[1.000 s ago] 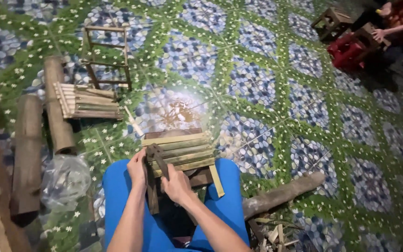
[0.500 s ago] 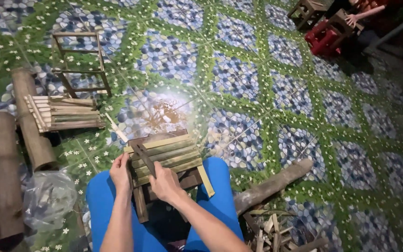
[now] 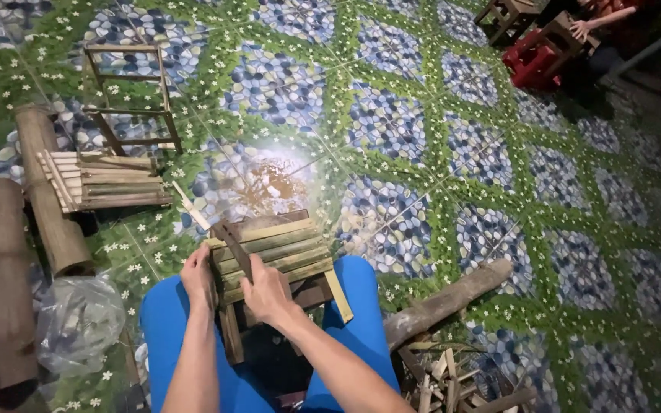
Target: The person assembles a small bamboo stool by hammering nails into the slatted seat. They repeatedly tap the nails with a hammer while holding the stool on their lap.
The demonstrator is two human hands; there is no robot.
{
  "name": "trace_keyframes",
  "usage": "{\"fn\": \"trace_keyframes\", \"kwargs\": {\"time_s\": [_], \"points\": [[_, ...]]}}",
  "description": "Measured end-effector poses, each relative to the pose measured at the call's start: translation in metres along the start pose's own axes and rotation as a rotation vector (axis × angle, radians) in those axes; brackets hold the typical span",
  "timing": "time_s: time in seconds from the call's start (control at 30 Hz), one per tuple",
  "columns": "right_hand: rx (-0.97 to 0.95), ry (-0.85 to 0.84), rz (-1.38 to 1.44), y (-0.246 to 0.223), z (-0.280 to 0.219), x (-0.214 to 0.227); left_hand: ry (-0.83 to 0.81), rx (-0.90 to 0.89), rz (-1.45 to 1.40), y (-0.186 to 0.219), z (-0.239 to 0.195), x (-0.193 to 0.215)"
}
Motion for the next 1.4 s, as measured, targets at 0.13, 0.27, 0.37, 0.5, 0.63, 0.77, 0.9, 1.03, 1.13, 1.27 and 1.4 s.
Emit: {"fn": "trace_keyframes", "kwargs": {"time_s": [0.13,0.27,0.37,0.5,0.63,0.77,0.9,1.03,1.13,1.27,1.4], "points": [[0.036,-0.007,-0.018,0.011,0.018,-0.008,0.026,0.014,0.001,0.023,-0.016,-0.003],[0.015,-0.009,-0.003,0.012,0.014,-0.011,0.011,0.001,-0.044,0.021,-0.016,-0.001],[0.005,-0.005,-0.029,0.019,0.024,-0.016,0.005,-0.009,-0.062,0.006,0.000,-0.004],[-0.019,0.015,-0.075,0.026,0.034,-0.019,-0.009,0.027,-0.099,0.026,-0.017,-0.006],[0.006,0.056,0.038,0.017,0.024,-0.009,-0.029,0.033,-0.062,0.022,-0.007,-0.007],[0.013,0.070,-0.001,0.005,0.026,-0.004,-0.008,0.040,-0.075,0.045,-0.020,-0.013],[0.015,0.044,-0.040,0.017,0.043,-0.015,0.021,-0.001,-0.051,0.023,-0.009,-0.014],[0.002,0.040,-0.004,0.010,0.028,-0.014,0.001,-0.018,-0.048,0.042,-0.020,-0.010],[-0.004,0.037,-0.002,0.018,0.031,-0.017,0.002,-0.049,-0.016,0.035,-0.012,-0.010],[-0.021,0.042,0.026,0.025,0.021,-0.012,-0.004,-0.008,0.097,0.024,-0.006,-0.010],[-0.072,0.110,0.202,0.033,-0.022,0.003,-0.090,-0.007,0.222,0.010,-0.001,-0.005]]}}
Point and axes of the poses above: each hand's wrist, its own z-axis towards the middle knuckle, its own x-axis out of the back of the hand, y = z × x, the point moved 4 cm from there along z, towards the middle knuckle, and after that the axes turned 2 degrees about z, right-handed, at the moved point
